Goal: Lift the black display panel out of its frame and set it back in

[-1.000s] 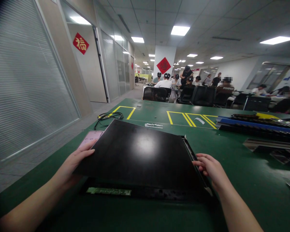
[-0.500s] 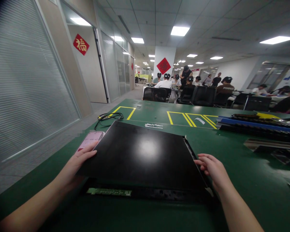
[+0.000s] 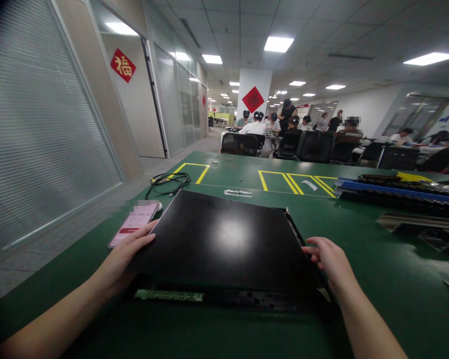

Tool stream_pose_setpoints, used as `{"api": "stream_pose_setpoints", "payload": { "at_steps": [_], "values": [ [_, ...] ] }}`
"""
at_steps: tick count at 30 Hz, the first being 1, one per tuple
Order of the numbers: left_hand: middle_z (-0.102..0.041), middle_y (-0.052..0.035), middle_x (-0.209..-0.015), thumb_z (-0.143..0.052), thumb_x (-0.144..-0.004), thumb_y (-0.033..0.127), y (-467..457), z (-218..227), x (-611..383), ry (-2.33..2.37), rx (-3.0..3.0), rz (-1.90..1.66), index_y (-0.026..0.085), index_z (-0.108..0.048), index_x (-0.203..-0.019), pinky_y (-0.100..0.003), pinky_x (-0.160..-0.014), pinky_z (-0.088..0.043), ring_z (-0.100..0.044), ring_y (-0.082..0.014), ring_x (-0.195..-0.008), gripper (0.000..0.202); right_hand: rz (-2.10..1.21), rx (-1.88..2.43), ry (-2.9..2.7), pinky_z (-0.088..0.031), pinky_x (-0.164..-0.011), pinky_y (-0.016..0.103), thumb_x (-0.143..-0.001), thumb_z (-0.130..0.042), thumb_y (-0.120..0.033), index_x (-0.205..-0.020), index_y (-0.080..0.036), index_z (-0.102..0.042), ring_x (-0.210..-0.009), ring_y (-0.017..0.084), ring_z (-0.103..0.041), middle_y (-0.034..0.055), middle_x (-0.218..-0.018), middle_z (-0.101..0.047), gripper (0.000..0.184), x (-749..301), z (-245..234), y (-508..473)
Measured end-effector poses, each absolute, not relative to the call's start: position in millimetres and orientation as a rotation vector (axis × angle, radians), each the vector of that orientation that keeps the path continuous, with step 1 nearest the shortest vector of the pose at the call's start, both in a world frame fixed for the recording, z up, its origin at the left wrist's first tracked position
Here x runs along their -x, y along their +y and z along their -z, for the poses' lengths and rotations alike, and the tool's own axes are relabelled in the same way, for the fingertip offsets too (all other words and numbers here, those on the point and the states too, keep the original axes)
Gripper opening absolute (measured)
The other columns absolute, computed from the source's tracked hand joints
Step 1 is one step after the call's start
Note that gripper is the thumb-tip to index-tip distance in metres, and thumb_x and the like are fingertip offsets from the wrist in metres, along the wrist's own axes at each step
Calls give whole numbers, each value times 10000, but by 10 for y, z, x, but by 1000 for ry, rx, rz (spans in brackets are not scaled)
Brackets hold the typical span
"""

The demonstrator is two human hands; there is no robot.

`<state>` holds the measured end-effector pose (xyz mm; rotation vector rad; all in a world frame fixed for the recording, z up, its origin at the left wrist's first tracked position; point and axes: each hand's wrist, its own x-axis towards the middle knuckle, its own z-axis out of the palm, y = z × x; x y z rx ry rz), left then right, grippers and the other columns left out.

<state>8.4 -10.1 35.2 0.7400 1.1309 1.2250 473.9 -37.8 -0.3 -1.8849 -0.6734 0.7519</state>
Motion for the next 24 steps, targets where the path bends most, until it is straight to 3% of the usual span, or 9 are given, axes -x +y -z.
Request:
{"api": "stream_pose_setpoints", "payload": {
  "at_steps": [10, 16, 20, 24],
  "values": [
    [-883, -75, -947, -809, -793, 103, -111, -380, -129, 1152, -726, -1178, 188, -787, -1331, -258, -583, -605, -820, -236, -717, 546, -666, 1915, -702, -401, -582, 350, -710, -616, -436, -845, -243, -699, -666, 237, -596, 113, -812, -807, 250, -4671, -65, -403],
    [-882, -59, -944, -759, -871, 69, -120, -437, -159, 1191, -669, -1139, 183, -779, -1334, -219, -539, -581, -782, -174, -624, 477, -629, 2037, -807, -466, -711, 395, -758, -569, -436, -834, -237, -718, -742, 263, -649, 105, -839, -806, 260, -4564, -168, -426],
    [-881, -85, -961, -700, -921, 44, -107, -419, -159, 1194, -665, -1151, 150, -747, -1377, -218, -545, -590, -800, -180, -659, 470, -582, 2103, -898, -473, -738, 407, -763, -568, -449, -860, -246, -742, -809, 291, -692, 98, -877, -814, 284, -4604, -128, -413],
    [-881, -105, -988, -739, -881, 36, -72, -351, -136, 1172, -682, -1170, 138, -718, -1411, -216, -578, -608, -835, -211, -771, 540, -525, 2152, -968, -478, -756, 411, -754, -541, -443, -839, -252, -751, -865, 306, -709, 95, -890, -817, 296, -4638, -83, -392]
  ]
}}
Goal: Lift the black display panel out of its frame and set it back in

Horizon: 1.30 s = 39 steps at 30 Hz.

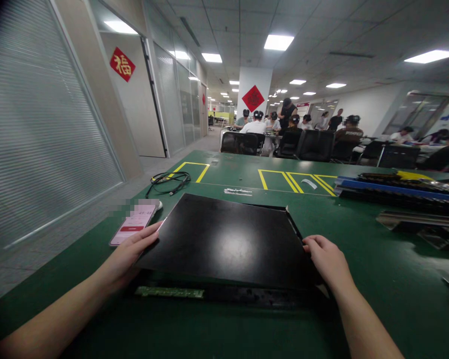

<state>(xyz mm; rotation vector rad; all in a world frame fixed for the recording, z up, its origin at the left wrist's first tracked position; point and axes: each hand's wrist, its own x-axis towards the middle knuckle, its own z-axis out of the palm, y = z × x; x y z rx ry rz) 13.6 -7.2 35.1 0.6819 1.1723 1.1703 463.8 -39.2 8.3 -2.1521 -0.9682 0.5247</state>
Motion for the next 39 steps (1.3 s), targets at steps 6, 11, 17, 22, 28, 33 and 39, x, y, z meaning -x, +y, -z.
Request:
{"api": "stream_pose_setpoints", "payload": {
  "at_steps": [6, 11, 17, 22, 28, 33, 39],
  "values": [
    [-875, -103, -1098, -793, -806, 122, -22, -263, -58, 1071, -712, -1183, 155, -750, -1367, -248, -681, -651, -846, -250, -919, 564, -482, 2161, -1008, -484, -762, 416, -747, -533, -490, -839, -259, -766, -884, 316, -713, 94, -901, -818, 340, -4637, -62, -381],
    [-863, -101, -1184, -802, -742, 160, -2, -214, -16, 1026, -744, -1166, 169, -764, -1355, -287, -755, -660, -832, -293, -1037, 615, -441, 2194, -1046, -480, -756, 396, -706, -552, -434, -805, -257, -770, -865, 301, -711, 85, -870, -807, 297, -4611, -81, -387],
    [-863, -100, -1191, -823, -749, 179, -5, -194, -26, 1009, -738, -1161, 152, -760, -1362, -282, -810, -645, -825, -289, -1068, 617, -404, 2208, -1098, -476, -745, 388, -703, -563, -429, -795, -251, -774, -841, 292, -702, 87, -856, -800, 290, -4592, -90, -398],
    [-864, -106, -1183, -776, -800, 148, -6, -203, -48, 1025, -724, -1171, 145, -748, -1384, -282, -810, -646, -830, -280, -1050, 585, -410, 2226, -1115, -479, -758, 393, -719, -560, -440, -774, -260, -781, -832, 290, -702, 83, -827, -794, 291, -4585, -96, -398],
    [-864, -126, -1170, -718, -840, 98, -31, -235, -87, 1073, -699, -1181, 121, -702, -1447, -292, -796, -659, -841, -276, -1000, 608, -386, 2190, -1140, -487, -744, 393, -709, -578, -455, -765, -270, -787, -851, 298, -710, 80, -821, -798, 285, -4671, -28, -379],
    [-862, -133, -1175, -715, -819, 72, -37, -250, -101, 1113, -690, -1193, 132, -718, -1432, -304, -782, -671, -843, -287, -1000, 616, -404, 2204, -1112, -498, -741, 399, -699, -586, -467, -796, -263, -796, -865, 307, -715, 86, -856, -805, 308, -4703, -15, -375],
    [-862, -136, -1173, -726, -793, 57, -53, -277, -121, 1137, -719, -1173, 146, -726, -1427, -290, -684, -667, -851, -286, -939, 640, -389, 2218, -1093, -506, -761, 406, -706, -591, -460, -799, -259, -797, -860, 308, -710, 89, -859, -807, 303, -4694, -33, -389]
  ]
}}
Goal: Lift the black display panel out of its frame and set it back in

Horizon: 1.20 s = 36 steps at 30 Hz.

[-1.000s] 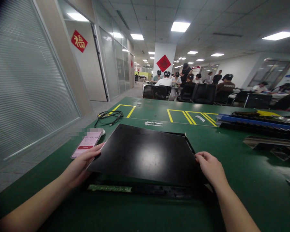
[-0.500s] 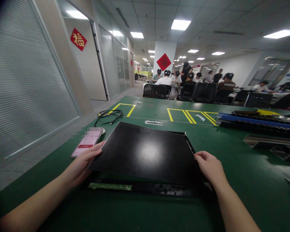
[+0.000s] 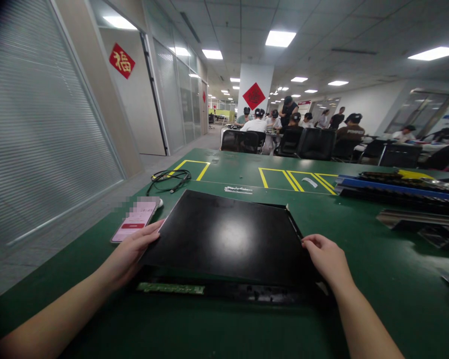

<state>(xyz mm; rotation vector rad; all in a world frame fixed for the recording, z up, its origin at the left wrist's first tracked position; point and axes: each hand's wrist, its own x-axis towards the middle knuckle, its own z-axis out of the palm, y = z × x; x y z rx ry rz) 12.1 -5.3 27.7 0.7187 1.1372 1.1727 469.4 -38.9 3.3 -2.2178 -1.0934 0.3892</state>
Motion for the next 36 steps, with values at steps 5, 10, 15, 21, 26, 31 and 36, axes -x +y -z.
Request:
{"api": "stream_pose_setpoints", "payload": {
  "at_steps": [5, 10, 15, 21, 26, 31, 36],
  "values": [
    [-880, -122, -1073, -711, -830, 53, -59, -306, -147, 1166, -708, -1181, 133, -762, -1364, -252, -636, -646, -853, -259, -889, 542, -392, 2220, -1092, -510, -737, 403, -716, -600, -463, -812, -259, -806, -835, 304, -711, 86, -851, -809, 305, -4721, -4, -380],
    [-871, -126, -1134, -780, -849, 141, -66, -276, -125, 1166, -738, -1178, 151, -747, -1386, -276, -695, -656, -839, -286, -1002, 539, -404, 2222, -1103, -512, -703, 396, -723, -619, -472, -806, -257, -809, -806, 306, -710, 91, -820, -803, 299, -4755, 13, -383],
    [-840, -122, -1257, -910, -745, 192, -55, -217, -57, 1161, -854, -1163, 192, -764, -1362, -371, -919, -658, -790, -339, -1168, 634, -384, 2206, -1129, -513, -705, 387, -722, -629, -459, -776, -263, -806, -808, 302, -712, 89, -812, -804, 270, -4793, 42, -378],
    [-705, -116, -1509, -952, -689, 219, -9, -155, 12, 1258, -955, -1169, 219, -806, -1264, -481, -1136, -555, -625, -394, -1425, 594, -371, 2210, -1117, -523, -726, 394, -713, -636, -434, -744, -262, -801, -796, 299, -705, 90, -791, -797, 240, -4774, 10, -379],
    [-603, -148, -1618, -999, -579, 339, 28, -67, 47, 1315, -1094, -1169, 207, -830, -1135, -525, -1249, -422, -547, -434, -1488, 596, -412, 2185, -1073, -521, -698, 394, -713, -651, -425, -775, -254, -802, -772, 299, -700, 93, -769, -786, 237, -4772, 22, -383],
    [-630, -148, -1588, -988, -566, 494, 78, 41, 76, 1334, -1256, -1151, 222, -834, -1078, -524, -1288, -343, -499, -442, -1520, 600, -405, 2167, -1056, -518, -704, 402, -703, -659, -425, -760, -263, -785, -779, 302, -693, 80, -745, -775, 213, -4782, 62, -374],
    [-651, -158, -1539, -911, -647, 566, 129, 125, 113, 1408, -1463, -1088, 230, -848, -1074, -528, -1298, -319, -500, -442, -1511, 547, -438, 2168, -1052, -518, -703, 407, -712, -667, -438, -799, -263, -788, -794, 309, -699, 82, -762, -781, 230, -4795, 65, -377]
  ]
}}
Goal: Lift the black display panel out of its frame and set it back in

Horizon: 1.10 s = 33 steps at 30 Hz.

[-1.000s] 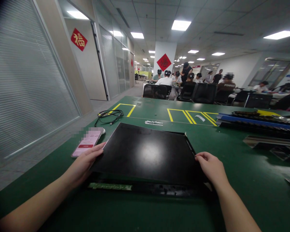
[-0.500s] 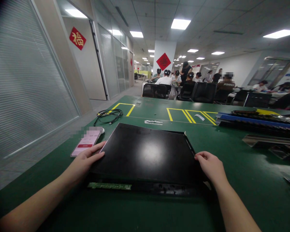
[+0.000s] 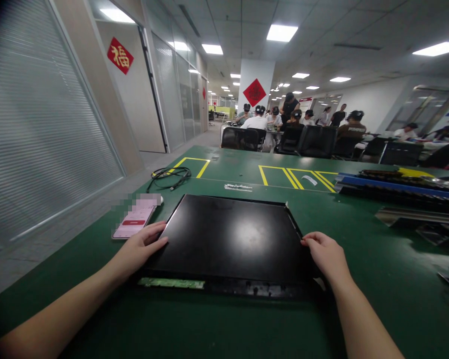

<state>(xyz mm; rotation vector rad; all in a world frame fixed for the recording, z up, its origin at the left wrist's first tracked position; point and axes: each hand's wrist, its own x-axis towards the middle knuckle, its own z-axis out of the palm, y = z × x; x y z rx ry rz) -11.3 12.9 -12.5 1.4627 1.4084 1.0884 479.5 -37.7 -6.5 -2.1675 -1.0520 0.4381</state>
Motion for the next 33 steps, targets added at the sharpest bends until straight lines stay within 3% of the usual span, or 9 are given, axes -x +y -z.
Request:
{"api": "stream_pose_setpoints", "payload": {
  "at_steps": [8, 14, 19, 26, 33],
  "values": [
    [-573, -171, -1577, -826, -698, 583, 142, 140, 113, 1557, -1603, -1034, 222, -831, -1095, -532, -1189, -481, -490, -441, -1510, 537, -425, 2171, -1051, -518, -741, 410, -709, -661, -415, -839, -257, -784, -845, 314, -702, 91, -788, -784, 239, -4814, 93, -361],
    [-526, -217, -1602, -833, -678, 580, 174, 145, 118, 1528, -1584, -1023, 178, -819, -1077, -535, -1181, -484, -495, -444, -1504, 566, -415, 2175, -999, -505, -778, 416, -695, -675, -373, -868, -246, -781, -883, 310, -693, 97, -868, -798, 239, -4789, 71, -355],
    [-561, -199, -1580, -888, -632, 553, 176, 122, 113, 1514, -1562, -1025, 193, -824, -1011, -546, -1178, -491, -513, -457, -1490, 526, -512, 2128, -903, -506, -724, 409, -678, -702, -368, -899, -234, -783, -794, 290, -679, 87, -813, -780, 271, -4797, 80, -367],
    [-548, -232, -1589, -860, -646, 512, 171, 97, 103, 1527, -1611, -991, 178, -817, -981, -560, -1184, -487, -544, -469, -1461, 475, -582, 2075, -852, -507, -677, 406, -651, -723, -363, -919, -224, -785, -726, 278, -661, 81, -729, -749, 308, -4781, 68, -387],
    [-591, -199, -1570, -809, -678, 482, 171, 110, 107, 1536, -1687, -967, 206, -808, -1006, -554, -1209, -454, -524, -438, -1485, 429, -588, 2061, -863, -507, -648, 410, -637, -746, -379, -868, -231, -777, -694, 282, -661, 75, -679, -736, 277, -4802, 92, -392]
  ]
}}
